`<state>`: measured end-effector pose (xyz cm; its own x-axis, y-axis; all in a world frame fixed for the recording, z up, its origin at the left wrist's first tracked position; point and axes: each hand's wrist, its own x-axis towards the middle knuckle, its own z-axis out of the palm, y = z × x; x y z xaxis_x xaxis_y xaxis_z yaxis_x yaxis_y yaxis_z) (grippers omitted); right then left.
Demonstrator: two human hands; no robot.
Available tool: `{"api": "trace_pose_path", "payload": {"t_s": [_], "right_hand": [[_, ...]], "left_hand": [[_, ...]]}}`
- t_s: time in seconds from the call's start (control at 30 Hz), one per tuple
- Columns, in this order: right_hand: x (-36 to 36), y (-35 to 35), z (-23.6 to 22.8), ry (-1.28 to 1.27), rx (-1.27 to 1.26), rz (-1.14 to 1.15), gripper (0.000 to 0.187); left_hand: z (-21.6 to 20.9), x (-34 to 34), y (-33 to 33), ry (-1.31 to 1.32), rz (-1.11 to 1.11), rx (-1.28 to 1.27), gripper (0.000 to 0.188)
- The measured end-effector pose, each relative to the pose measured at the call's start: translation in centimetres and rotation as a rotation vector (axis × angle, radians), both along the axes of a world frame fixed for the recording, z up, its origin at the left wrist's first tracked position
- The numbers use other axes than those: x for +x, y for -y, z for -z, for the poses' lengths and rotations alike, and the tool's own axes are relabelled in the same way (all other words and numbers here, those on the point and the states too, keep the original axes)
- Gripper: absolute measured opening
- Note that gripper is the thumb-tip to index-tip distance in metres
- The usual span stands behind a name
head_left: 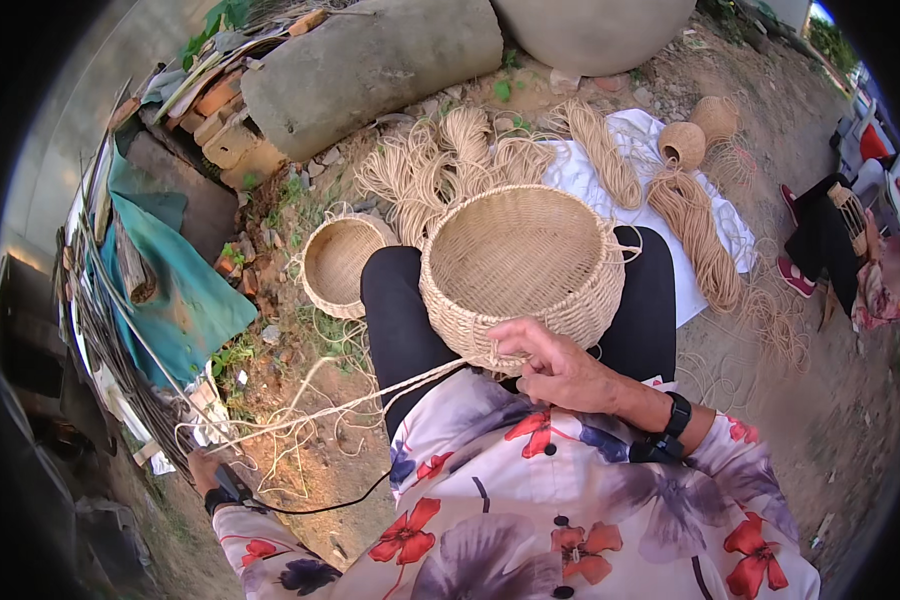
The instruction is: Weaving and assembling a large wicker or bamboo basket by hand.
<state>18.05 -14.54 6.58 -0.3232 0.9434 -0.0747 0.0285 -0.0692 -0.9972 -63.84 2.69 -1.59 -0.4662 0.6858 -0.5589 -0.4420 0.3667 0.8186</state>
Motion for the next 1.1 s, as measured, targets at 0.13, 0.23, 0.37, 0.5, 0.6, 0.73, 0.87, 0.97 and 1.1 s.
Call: {"api": "trace_pose_path", "payload": {"t_s": [0.13,0.23,0.37,0.5,0.6,0.73,0.87,0.97,1.1], "right_hand": [[-0.3,-0.2,0.1,0.047,0.021,0.002,0.062],[-0.2,0.0,0.1,0.077,-0.017,0.04,0.062],[-0.5,-0.5,-0.7,0.06,-0.077,0.029,0.062],[-0.9,-0.9,-0.8,0.022,-0.094,0.02,0.061],[-0.7,-0.8,-0.3,0.027,-0.033,0.019,0.057],[-0.6,-0.7,-0.5,0.061,0.019,0.04,0.059],[-0.5,-0.8,-0.3,0.1,0.018,0.06,0.06],[-0.6,-0.8,-0.6,0.105,0.018,0.067,0.06],[-0.8,-0.2,-3.3,0.586,0.435,0.127,0.04]], "left_hand": [[-0.7,1.4,3.5,-1.129,0.453,0.062,0.031],[-2.0,10.5,4.1,-1.679,0.704,0.133,0.047],[-9.2,42.0,5.9,-0.845,0.917,0.302,0.026],[-9.1,56.4,10.8,-0.031,1.516,0.141,0.047],[-6.0,59.5,10.9,0.295,1.396,0.076,0.035],[-4.8,60.2,10.8,0.561,1.22,0.029,0.022],[-4.2,60.4,10.8,0.587,1.167,0.03,0.019],[-3.9,60.7,10.8,0.566,1.193,0.025,0.015],[-4.2,61.1,11.0,0.589,1.17,0.014,0.01]]}}
